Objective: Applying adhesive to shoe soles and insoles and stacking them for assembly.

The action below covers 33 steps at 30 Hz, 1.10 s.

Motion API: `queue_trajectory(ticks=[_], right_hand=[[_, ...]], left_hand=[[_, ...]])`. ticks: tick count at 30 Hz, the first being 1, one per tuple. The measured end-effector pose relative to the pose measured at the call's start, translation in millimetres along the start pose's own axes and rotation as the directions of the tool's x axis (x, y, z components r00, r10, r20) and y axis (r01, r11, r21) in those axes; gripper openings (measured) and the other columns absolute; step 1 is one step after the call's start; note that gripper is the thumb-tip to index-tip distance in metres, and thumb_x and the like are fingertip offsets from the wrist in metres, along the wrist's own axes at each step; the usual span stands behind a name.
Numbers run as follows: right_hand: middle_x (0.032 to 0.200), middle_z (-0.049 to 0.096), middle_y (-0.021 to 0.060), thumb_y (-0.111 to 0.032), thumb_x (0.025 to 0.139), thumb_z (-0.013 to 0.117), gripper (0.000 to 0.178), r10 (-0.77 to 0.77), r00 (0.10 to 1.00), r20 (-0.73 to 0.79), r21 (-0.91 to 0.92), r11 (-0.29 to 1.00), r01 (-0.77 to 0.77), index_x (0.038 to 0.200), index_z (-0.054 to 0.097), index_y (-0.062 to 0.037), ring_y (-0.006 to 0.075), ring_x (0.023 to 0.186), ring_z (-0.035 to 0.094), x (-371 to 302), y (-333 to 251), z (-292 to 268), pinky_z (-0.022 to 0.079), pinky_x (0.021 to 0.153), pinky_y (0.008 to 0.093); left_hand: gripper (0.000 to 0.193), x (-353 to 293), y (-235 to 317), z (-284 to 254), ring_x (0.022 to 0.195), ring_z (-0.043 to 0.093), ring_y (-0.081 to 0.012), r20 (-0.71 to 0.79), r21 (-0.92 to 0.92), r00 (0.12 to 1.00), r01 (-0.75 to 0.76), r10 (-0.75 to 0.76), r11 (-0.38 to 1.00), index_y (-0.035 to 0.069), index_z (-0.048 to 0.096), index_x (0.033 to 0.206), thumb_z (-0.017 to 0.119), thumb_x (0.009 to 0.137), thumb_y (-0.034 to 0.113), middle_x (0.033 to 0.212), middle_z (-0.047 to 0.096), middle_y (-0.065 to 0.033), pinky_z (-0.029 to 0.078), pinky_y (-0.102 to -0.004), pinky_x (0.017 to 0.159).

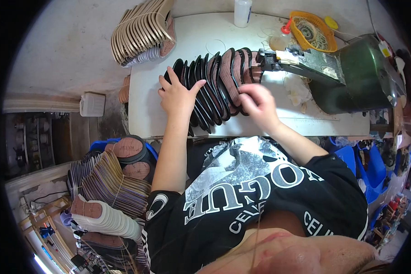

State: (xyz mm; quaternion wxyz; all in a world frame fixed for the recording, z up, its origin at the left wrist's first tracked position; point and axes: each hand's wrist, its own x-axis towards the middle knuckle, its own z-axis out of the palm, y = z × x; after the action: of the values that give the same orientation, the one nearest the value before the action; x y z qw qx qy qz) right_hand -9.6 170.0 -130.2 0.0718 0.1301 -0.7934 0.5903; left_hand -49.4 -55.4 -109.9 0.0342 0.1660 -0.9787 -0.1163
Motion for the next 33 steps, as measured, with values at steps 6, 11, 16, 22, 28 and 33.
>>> queue_trajectory(ticks=[6, 11, 16, 22, 28, 33], right_hand=[[0.121, 0.054, 0.0253, -0.031, 0.079, 0.072, 0.073, 0.340, 0.940, -0.026, 0.146, 0.931, -0.333, 0.130, 0.038, 0.0090, 0.0314, 0.113, 0.055, -7.6, 39.6, -17.9, 0.042, 0.097, 0.0389], [0.121, 0.053, 0.0259, -0.021, 0.074, 0.072, 0.072, 0.212, 0.972, 0.104, 0.011, 0.977, -0.215, 0.133, 0.038, 0.0048, 0.0352, 0.113, 0.053, -0.9, 22.0, 10.6, 0.041, 0.098, 0.0376], [0.118, 0.057, 0.0226, -0.038, 0.085, 0.067, 0.067, 0.347, 0.919, 0.187, -0.063, 0.938, -0.341, 0.130, 0.042, 0.0042, 0.0259, 0.112, 0.055, 26.0, 17.5, 15.0, 0.043, 0.095, 0.0353], [0.102, 0.061, 0.0273, -0.036, 0.079, 0.068, 0.058, 0.221, 0.962, 0.163, -0.200, 0.962, -0.187, 0.111, 0.050, 0.0092, 0.0381, 0.102, 0.060, 39.0, 9.4, 30.4, 0.046, 0.090, 0.0406], [0.126, 0.047, 0.0279, -0.043, 0.082, 0.067, 0.063, 0.200, 0.977, 0.078, -0.454, 0.879, -0.144, 0.123, 0.049, 0.0019, 0.0399, 0.109, 0.056, 22.7, 20.9, 27.7, 0.045, 0.093, 0.0421], [0.132, 0.040, 0.0237, -0.029, 0.080, 0.072, 0.077, 0.177, 0.980, -0.094, -0.163, 0.968, -0.191, 0.138, 0.031, -0.0007, 0.0328, 0.121, 0.048, 23.5, 42.3, 43.7, 0.043, 0.098, 0.0406]], left_hand=[[0.110, 11.7, 0.8, 3.4, 0.126, 0.034, -0.0472, 0.023, -0.029, 1.000, -0.017, 0.017, 0.999, 0.007, 0.024, 0.146, 0.056, 0.069, 0.078, 0.144, 0.027, -0.0263, 0.044, -0.0545, 0.093], [0.107, 35.5, -27.2, 1.2, 0.112, 0.050, -0.0465, -0.098, -0.180, 0.990, 0.079, -0.098, 0.980, -0.005, 0.031, 0.133, 0.060, 0.069, 0.075, 0.122, 0.047, -0.0313, 0.045, -0.0498, 0.092], [0.112, 29.0, -42.4, 14.5, 0.114, 0.048, -0.0470, -0.199, -0.184, 0.977, 0.035, -0.072, 0.982, -0.010, 0.025, 0.135, 0.066, 0.068, 0.071, 0.124, 0.044, -0.0329, 0.042, -0.0500, 0.095], [0.108, 10.6, -37.4, 12.0, 0.125, 0.040, -0.0422, -0.117, -0.471, 0.993, -0.079, 0.026, 0.878, -0.013, 0.027, 0.135, 0.082, 0.065, 0.048, 0.132, 0.037, -0.0332, 0.034, -0.0437, 0.105], [0.102, 6.1, -64.9, 20.2, 0.126, 0.041, -0.0389, -0.088, -0.629, 0.995, -0.026, -0.037, 0.777, -0.010, 0.030, 0.136, 0.082, 0.066, 0.044, 0.135, 0.040, -0.0302, 0.033, -0.0420, 0.106], [0.110, 1.1, -77.0, 39.1, 0.131, 0.038, -0.0339, -0.080, -0.701, 0.984, 0.058, -0.159, 0.711, -0.008, 0.020, 0.142, 0.082, 0.068, 0.043, 0.141, 0.036, -0.0269, 0.029, -0.0389, 0.109]])
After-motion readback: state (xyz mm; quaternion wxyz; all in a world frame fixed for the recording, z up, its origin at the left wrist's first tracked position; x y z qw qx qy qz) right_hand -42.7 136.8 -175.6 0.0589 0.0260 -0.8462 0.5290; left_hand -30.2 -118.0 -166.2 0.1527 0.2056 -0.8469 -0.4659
